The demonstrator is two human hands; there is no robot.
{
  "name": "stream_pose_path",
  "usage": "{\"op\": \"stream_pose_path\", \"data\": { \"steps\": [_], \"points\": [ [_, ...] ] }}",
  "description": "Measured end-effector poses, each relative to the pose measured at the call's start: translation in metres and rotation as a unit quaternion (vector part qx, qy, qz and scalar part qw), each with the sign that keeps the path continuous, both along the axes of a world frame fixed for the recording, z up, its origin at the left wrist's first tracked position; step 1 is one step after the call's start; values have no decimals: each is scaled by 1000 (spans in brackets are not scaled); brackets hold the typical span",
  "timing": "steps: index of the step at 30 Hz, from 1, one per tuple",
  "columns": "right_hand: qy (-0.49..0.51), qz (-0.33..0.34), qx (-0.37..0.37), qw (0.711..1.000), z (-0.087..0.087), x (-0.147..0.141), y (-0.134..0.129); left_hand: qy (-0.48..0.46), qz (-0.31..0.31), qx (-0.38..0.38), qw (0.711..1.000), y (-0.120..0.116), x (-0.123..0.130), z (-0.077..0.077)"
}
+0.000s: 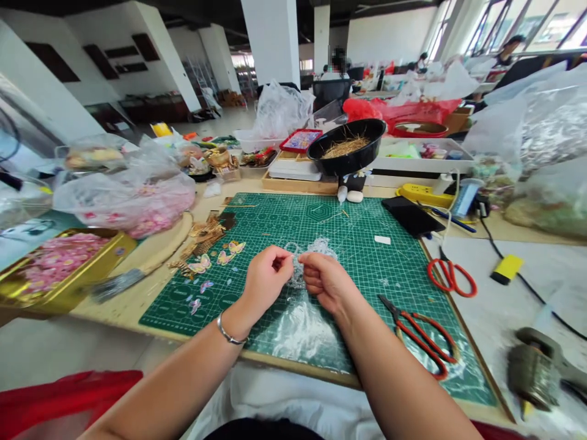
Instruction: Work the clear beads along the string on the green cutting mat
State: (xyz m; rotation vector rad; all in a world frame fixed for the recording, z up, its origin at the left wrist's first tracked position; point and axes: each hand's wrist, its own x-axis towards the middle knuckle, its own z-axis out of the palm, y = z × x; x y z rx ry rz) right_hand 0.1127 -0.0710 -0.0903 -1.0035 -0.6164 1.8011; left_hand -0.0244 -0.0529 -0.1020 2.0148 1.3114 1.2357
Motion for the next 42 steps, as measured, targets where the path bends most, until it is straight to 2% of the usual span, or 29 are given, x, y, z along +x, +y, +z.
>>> {"op": "stream_pose_path", "data": {
  "steps": [5, 10, 18, 27, 33, 40, 42],
  "points": [
    [-18, 5, 23, 1000, -2, -4, -2, 63, 14, 57, 996, 0, 0, -3],
    [-21, -40, 27, 999, -4, -4, -2, 96, 0, 97, 991, -1, 2, -3],
    [7, -9, 4, 1000, 0, 0, -2, 33, -40, -4, 999, -2, 1, 0],
    [19, 28, -36, 999, 1, -1, -1, 96, 23, 24, 995, -7, 3, 0],
    [14, 14, -26, 999, 2, 0, -1, 20, -19, -68, 997, -4, 3, 4],
    [16, 35, -22, 999, 3, 0, -2, 28, 1, -36, 999, -3, 1, 4],
    [17, 47, -20, 999, 3, 0, -4, 3, 31, -45, 998, 4, -6, 6]
  ]
}}
